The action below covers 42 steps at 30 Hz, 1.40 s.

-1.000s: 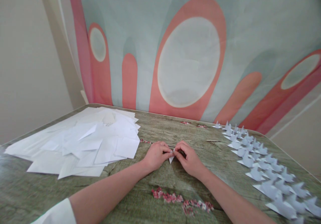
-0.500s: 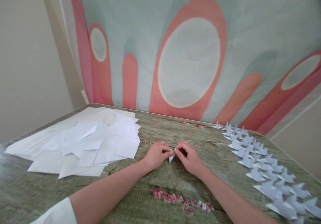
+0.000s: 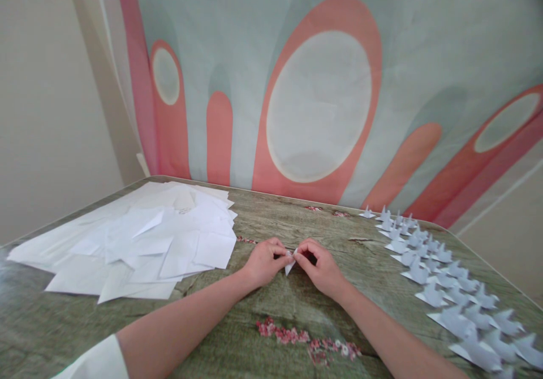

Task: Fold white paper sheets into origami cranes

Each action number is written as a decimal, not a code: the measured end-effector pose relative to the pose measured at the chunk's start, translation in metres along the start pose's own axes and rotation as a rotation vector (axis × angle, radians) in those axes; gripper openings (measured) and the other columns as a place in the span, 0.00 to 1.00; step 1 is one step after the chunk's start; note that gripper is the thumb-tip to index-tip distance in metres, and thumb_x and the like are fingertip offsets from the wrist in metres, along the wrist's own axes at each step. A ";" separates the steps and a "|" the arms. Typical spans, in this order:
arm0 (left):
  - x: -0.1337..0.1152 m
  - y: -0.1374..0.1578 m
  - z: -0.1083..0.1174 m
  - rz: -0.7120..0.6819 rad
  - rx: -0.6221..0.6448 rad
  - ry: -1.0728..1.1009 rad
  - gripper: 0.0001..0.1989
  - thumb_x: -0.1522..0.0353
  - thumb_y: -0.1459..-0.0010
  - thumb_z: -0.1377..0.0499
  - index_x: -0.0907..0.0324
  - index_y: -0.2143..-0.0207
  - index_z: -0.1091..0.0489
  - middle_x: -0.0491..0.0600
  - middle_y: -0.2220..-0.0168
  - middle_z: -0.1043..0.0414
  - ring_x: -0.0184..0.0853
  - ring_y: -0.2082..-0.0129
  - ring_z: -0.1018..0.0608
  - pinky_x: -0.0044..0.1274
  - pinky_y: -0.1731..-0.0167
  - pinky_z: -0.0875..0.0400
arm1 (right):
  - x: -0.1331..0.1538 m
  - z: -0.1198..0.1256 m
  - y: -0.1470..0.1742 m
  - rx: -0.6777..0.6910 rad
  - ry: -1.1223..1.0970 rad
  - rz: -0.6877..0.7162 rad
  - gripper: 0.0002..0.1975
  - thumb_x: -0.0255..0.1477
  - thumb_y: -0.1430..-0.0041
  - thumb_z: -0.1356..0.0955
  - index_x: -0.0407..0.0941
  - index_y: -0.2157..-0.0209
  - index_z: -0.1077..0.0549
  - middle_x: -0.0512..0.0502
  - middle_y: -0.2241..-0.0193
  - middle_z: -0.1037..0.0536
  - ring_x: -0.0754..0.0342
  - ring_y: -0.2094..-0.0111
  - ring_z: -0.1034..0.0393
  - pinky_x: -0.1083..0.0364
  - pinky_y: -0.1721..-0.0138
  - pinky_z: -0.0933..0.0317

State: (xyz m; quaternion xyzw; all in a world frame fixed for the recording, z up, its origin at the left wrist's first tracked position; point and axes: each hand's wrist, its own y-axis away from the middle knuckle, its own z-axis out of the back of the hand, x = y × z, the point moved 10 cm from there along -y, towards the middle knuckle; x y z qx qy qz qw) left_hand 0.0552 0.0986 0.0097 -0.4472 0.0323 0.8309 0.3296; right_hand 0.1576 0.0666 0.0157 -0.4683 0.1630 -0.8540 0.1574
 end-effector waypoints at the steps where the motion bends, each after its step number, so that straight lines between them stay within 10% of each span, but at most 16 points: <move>1: 0.000 0.000 0.000 0.001 0.000 -0.003 0.10 0.67 0.48 0.43 0.59 0.79 0.26 0.45 0.74 0.33 0.30 0.71 0.29 0.20 0.68 0.37 | 0.000 0.000 0.000 -0.002 -0.002 0.000 0.06 0.30 0.44 0.36 0.44 0.73 0.32 0.49 0.73 0.30 0.55 0.71 0.37 0.56 0.68 0.42; 42: 0.005 0.001 0.008 0.059 -0.088 0.059 0.08 0.67 0.47 0.44 0.60 0.70 0.27 0.45 0.70 0.25 0.32 0.68 0.26 0.21 0.65 0.35 | -0.001 0.000 -0.002 0.030 -0.002 -0.020 0.07 0.31 0.43 0.36 0.44 0.73 0.29 0.48 0.73 0.30 0.55 0.70 0.36 0.55 0.66 0.41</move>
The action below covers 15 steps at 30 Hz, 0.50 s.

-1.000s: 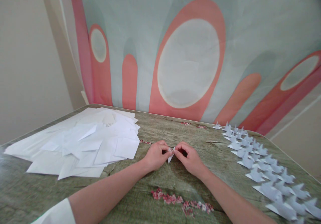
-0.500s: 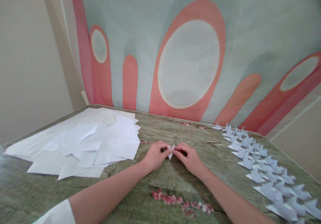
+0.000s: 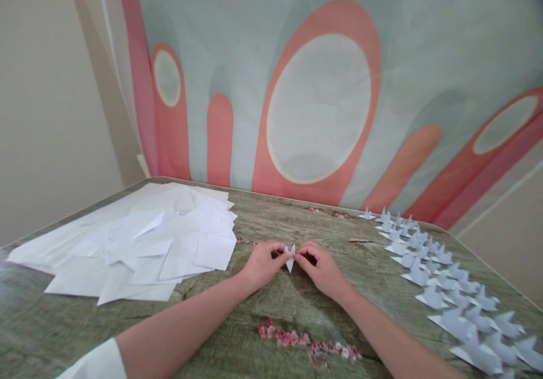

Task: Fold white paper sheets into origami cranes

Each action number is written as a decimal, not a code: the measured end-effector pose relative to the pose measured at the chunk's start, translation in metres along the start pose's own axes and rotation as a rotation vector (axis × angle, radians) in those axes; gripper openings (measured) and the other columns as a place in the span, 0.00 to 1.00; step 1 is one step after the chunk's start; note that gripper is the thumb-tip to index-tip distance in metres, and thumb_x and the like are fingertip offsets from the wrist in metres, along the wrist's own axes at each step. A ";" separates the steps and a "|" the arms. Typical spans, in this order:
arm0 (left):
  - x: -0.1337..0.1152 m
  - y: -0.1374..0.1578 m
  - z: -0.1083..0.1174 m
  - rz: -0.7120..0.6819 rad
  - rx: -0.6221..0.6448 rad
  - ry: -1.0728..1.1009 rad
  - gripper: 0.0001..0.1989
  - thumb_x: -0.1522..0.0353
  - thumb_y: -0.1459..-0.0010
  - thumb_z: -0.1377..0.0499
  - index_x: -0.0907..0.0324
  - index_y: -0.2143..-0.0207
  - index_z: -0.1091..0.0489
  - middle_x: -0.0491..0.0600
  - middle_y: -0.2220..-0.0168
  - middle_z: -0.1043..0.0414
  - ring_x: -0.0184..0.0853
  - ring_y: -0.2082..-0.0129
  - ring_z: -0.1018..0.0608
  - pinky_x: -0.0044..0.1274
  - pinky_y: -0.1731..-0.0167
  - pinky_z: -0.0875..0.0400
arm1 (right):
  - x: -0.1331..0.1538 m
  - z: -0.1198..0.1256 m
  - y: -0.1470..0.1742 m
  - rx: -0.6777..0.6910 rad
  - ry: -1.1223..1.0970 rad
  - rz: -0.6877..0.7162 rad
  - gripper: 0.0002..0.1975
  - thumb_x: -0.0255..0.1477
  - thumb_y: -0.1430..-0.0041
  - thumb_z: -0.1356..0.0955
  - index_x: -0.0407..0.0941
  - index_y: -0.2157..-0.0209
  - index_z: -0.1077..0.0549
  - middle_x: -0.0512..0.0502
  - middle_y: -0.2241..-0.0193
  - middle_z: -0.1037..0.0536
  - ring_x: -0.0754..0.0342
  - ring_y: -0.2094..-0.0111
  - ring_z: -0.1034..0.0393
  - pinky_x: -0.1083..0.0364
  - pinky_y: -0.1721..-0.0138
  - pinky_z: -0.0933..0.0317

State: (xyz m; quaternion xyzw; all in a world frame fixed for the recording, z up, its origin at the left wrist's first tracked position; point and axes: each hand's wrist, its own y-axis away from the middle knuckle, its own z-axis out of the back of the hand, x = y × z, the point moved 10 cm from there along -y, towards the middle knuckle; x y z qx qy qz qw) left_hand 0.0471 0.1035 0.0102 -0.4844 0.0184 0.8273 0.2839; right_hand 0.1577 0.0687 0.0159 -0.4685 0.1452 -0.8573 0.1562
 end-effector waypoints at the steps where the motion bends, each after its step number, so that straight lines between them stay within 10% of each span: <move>1: -0.001 0.000 0.000 -0.011 -0.003 -0.015 0.08 0.66 0.46 0.44 0.60 0.70 0.27 0.46 0.69 0.25 0.32 0.67 0.26 0.21 0.64 0.35 | 0.002 0.001 0.000 -0.008 0.003 0.010 0.07 0.30 0.43 0.36 0.44 0.73 0.30 0.48 0.73 0.30 0.55 0.70 0.36 0.55 0.67 0.42; 15: -0.004 0.000 0.011 -0.043 -0.115 -0.152 0.07 0.67 0.47 0.43 0.60 0.76 0.31 0.45 0.74 0.30 0.32 0.69 0.28 0.22 0.66 0.38 | -0.009 0.007 -0.001 -0.074 -0.003 -0.020 0.09 0.31 0.41 0.38 0.44 0.72 0.30 0.48 0.71 0.31 0.54 0.68 0.36 0.55 0.65 0.42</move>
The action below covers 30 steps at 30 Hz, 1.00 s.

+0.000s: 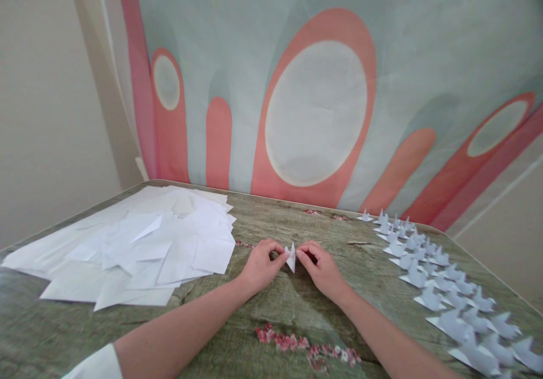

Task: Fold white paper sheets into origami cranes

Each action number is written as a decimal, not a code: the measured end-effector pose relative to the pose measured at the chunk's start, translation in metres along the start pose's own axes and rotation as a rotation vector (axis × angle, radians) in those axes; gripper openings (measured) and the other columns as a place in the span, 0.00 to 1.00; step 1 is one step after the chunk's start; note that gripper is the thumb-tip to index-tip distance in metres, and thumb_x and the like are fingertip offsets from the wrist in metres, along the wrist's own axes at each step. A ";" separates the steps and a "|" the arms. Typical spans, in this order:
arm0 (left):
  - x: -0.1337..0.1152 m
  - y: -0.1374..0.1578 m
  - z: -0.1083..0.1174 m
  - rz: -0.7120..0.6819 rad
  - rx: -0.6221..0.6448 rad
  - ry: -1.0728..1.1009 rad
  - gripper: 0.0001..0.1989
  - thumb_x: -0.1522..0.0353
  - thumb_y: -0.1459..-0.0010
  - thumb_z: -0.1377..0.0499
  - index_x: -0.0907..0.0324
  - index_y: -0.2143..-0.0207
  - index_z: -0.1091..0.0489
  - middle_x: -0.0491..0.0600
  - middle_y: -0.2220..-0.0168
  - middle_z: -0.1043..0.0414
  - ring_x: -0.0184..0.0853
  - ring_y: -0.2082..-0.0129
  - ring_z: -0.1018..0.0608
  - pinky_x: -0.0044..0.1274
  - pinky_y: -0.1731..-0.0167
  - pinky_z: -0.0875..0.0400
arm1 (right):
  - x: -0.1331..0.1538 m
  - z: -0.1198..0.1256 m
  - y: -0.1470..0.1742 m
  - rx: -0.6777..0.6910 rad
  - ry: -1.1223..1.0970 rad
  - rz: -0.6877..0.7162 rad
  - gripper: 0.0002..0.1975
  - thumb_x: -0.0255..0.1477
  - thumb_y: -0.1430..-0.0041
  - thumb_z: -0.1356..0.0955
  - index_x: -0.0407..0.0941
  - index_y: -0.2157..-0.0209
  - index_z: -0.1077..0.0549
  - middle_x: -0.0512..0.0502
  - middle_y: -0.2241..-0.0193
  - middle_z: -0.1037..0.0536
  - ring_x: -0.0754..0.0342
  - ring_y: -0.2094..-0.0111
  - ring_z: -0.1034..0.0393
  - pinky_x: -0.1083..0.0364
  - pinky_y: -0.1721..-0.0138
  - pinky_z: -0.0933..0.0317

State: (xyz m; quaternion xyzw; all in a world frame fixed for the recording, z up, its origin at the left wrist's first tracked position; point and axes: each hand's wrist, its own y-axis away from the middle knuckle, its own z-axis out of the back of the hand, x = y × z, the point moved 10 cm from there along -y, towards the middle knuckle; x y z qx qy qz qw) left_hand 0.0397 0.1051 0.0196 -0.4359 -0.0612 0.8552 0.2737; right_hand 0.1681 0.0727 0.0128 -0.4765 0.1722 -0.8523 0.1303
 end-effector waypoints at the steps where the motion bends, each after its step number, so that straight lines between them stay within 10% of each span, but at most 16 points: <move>1: 0.000 0.000 0.000 -0.004 -0.003 -0.004 0.07 0.67 0.48 0.43 0.60 0.76 0.31 0.45 0.74 0.30 0.32 0.69 0.29 0.22 0.66 0.38 | -0.001 0.001 0.000 -0.009 -0.004 -0.005 0.09 0.32 0.41 0.38 0.44 0.71 0.30 0.47 0.71 0.30 0.54 0.68 0.36 0.55 0.65 0.42; 19: -0.008 0.007 -0.012 -0.074 0.099 -0.281 0.04 0.67 0.49 0.41 0.56 0.75 0.28 0.46 0.69 0.29 0.36 0.63 0.30 0.28 0.61 0.40 | 0.000 -0.012 0.002 0.082 0.168 0.007 0.04 0.22 0.47 0.36 0.44 0.73 0.30 0.48 0.71 0.31 0.54 0.66 0.36 0.54 0.63 0.42; 30: -0.020 0.011 -0.009 -0.095 0.100 -0.302 0.12 0.63 0.54 0.38 0.56 0.65 0.30 0.47 0.66 0.31 0.38 0.62 0.31 0.27 0.61 0.40 | -0.003 0.005 0.008 -0.112 0.268 -0.065 0.04 0.24 0.52 0.36 0.45 0.74 0.38 0.52 0.76 0.35 0.56 0.74 0.41 0.57 0.71 0.47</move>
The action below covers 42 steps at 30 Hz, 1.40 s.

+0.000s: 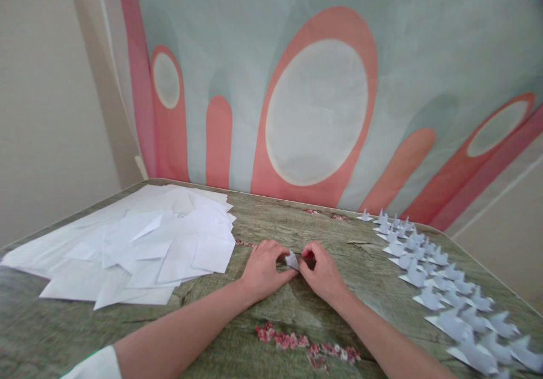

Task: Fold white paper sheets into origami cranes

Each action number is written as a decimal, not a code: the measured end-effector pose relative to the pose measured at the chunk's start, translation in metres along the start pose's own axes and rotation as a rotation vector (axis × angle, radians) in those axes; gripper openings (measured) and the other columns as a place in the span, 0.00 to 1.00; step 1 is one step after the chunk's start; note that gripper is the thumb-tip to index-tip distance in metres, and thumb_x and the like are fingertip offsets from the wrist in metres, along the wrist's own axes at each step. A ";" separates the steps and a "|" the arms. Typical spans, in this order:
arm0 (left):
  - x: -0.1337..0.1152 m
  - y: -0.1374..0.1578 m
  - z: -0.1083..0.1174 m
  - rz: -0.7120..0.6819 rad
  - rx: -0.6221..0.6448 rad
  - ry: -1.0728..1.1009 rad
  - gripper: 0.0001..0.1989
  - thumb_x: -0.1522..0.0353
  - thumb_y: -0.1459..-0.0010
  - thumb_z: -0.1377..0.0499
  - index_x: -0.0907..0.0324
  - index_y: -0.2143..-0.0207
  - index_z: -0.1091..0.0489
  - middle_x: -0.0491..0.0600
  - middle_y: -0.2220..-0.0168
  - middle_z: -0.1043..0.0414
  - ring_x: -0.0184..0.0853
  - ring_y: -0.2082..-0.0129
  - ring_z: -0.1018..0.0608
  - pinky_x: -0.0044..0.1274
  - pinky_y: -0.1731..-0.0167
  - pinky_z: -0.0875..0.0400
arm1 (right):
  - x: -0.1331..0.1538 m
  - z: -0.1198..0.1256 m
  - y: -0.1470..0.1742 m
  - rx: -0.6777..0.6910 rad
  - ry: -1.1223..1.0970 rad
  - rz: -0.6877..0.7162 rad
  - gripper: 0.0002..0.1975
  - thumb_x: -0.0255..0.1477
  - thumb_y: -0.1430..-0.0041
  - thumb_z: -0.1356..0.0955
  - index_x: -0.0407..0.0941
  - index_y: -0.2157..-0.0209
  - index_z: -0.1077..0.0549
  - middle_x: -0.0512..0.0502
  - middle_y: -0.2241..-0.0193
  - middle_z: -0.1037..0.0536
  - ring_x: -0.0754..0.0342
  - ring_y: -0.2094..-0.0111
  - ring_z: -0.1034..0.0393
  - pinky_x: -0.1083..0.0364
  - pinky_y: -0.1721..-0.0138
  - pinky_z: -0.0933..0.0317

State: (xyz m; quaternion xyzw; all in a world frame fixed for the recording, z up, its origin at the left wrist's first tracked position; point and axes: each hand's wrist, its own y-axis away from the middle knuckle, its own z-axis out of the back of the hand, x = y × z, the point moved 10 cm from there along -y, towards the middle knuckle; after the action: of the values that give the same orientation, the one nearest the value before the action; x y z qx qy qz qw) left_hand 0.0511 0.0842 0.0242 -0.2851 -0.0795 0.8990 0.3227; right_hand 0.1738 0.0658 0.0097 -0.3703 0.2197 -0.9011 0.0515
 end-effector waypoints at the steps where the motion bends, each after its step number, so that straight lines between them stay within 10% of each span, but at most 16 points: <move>1: 0.000 0.000 0.001 0.003 -0.011 0.002 0.12 0.64 0.54 0.39 0.56 0.65 0.30 0.47 0.66 0.32 0.38 0.62 0.31 0.27 0.61 0.40 | 0.005 -0.001 0.001 0.008 0.040 0.011 0.04 0.23 0.54 0.36 0.45 0.74 0.38 0.52 0.76 0.35 0.56 0.74 0.41 0.57 0.71 0.47; 21: -0.003 0.000 -0.002 -0.083 -0.010 0.317 0.22 0.81 0.55 0.51 0.58 0.57 0.35 0.49 0.58 0.30 0.35 0.55 0.31 0.27 0.52 0.38 | 0.009 -0.012 0.004 0.073 0.229 0.070 0.06 0.32 0.49 0.34 0.45 0.74 0.33 0.47 0.73 0.31 0.52 0.70 0.38 0.54 0.68 0.48; 28: 0.027 -0.008 -0.006 0.116 -0.070 0.427 0.06 0.71 0.47 0.46 0.61 0.66 0.31 0.48 0.68 0.28 0.32 0.67 0.27 0.23 0.64 0.32 | -0.016 0.008 -0.005 -0.058 -0.221 -0.115 0.13 0.38 0.47 0.34 0.44 0.78 0.30 0.49 0.75 0.33 0.54 0.71 0.39 0.56 0.68 0.47; 42: 0.005 -0.006 0.001 0.022 -0.014 0.383 0.13 0.61 0.42 0.48 0.60 0.71 0.31 0.45 0.72 0.29 0.31 0.70 0.29 0.20 0.68 0.38 | -0.013 -0.032 0.004 0.161 -0.866 -0.320 0.14 0.40 0.49 0.32 0.44 0.66 0.29 0.51 0.72 0.30 0.57 0.72 0.40 0.58 0.69 0.45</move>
State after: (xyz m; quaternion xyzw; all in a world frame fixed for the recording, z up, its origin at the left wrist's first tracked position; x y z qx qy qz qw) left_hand 0.0502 0.0921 0.0242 -0.4541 -0.0200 0.8312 0.3202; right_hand 0.1610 0.0771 -0.0206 -0.7364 0.0475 -0.6744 0.0273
